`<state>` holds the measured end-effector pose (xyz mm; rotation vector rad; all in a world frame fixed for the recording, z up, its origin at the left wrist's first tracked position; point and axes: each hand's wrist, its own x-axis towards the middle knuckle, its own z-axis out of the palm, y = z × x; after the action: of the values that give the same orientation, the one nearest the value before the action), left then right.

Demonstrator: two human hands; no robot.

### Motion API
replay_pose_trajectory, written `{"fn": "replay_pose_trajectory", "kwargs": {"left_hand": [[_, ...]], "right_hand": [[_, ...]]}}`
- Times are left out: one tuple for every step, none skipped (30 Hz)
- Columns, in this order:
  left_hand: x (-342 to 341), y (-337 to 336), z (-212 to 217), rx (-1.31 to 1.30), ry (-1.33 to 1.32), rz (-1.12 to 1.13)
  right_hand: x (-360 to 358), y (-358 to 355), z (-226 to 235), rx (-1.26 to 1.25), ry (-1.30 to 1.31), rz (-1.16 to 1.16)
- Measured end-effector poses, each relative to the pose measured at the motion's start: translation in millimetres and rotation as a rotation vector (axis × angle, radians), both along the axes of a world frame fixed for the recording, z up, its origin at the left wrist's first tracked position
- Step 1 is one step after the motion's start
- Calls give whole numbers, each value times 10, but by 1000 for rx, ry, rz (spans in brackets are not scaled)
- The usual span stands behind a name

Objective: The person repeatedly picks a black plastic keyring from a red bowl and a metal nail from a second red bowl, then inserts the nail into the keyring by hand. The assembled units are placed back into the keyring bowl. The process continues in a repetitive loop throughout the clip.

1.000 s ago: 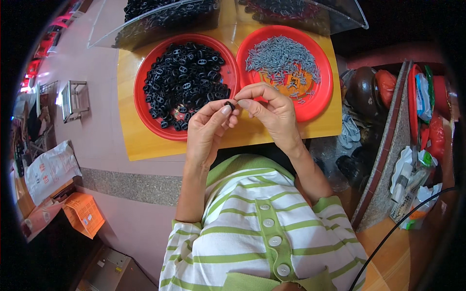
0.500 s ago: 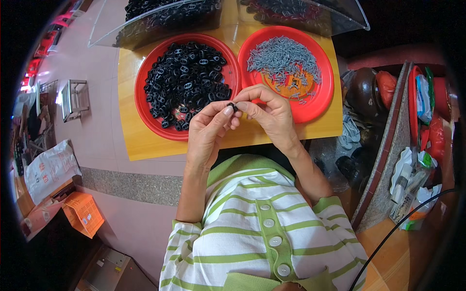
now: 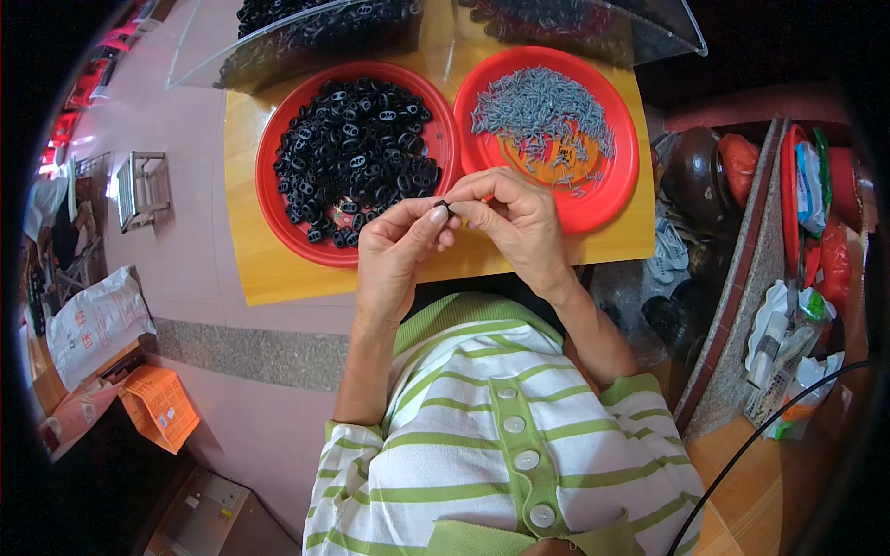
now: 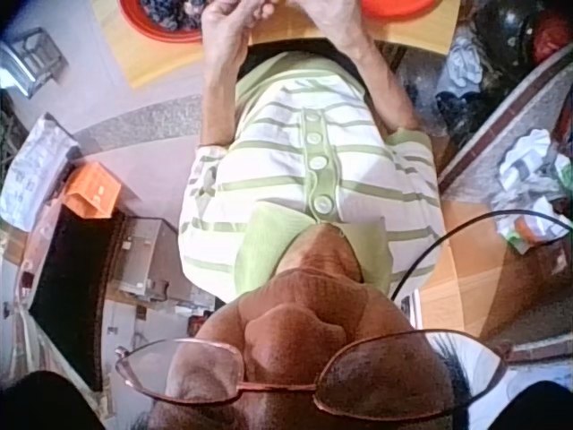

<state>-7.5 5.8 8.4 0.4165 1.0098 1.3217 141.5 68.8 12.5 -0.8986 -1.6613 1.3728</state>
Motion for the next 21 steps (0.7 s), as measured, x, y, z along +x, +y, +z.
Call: {"fn": "replay_pose_trajectory", "kwargs": {"left_hand": [[-4, -8, -24, -3, 3, -3], [-8, -13, -36, -6, 5, -5], [-11, -13, -30, -3, 2, -4], [-4, -13, -24, 1, -2, -1], [3, -12, -17, 4, -7, 1], [7, -5, -7, 2, -10, 3], [0, 12, 15, 1, -9, 5], [-7, 26, 27, 0, -9, 7], [-13, 35, 31, 5, -4, 24], [-12, 43, 30, 11, -1, 40], [-13, 48, 29, 17, 2, 56], [-17, 52, 28, 21, 15, 69], [-22, 57, 27, 23, 29, 80], [-28, 60, 27, 25, 43, 92], [-25, 54, 33, 48, 103, 97], [-12, 46, 43, 72, 161, 101], [-1, 41, 51, 95, 220, 105], [6, 41, 55, 106, 251, 111], [14, 36, 58, 115, 282, 120], [19, 34, 59, 124, 313, 128], [21, 35, 56, 127, 323, 131]], "right_hand": [[-2, -9, -29, -35, 28, -1], [-4, -20, -64, -69, 56, -1], [-8, -27, -81, -104, 84, -1], [-9, -34, -67, -181, 108, -5], [-11, -44, -37, -259, 131, -10], [-13, -48, -14, -336, 154, -15], [-18, -38, 2, -314, 143, -21], [-17, -25, 16, -292, 132, -26], [-15, -10, 32, -270, 122, -33], [-11, 15, 53, -147, 50, -27], [-9, 52, 78, -23, -22, -21], [-8, 83, 102, 100, -93, -15], [-7, 107, 121, 165, -128, -14], [-7, 128, 138, 230, -163, -13], [-7, 141, 147, 295, -198, -11], [0, 149, 153, 328, -231, -3], [6, 157, 157, 361, -263, 6], [6, 163, 159, 394, -296, 16], [-7, 155, 152, 354, -278, 4], [-31, 136, 141, 314, -260, -8], [-51, 119, 137, 274, -243, -20]]}}
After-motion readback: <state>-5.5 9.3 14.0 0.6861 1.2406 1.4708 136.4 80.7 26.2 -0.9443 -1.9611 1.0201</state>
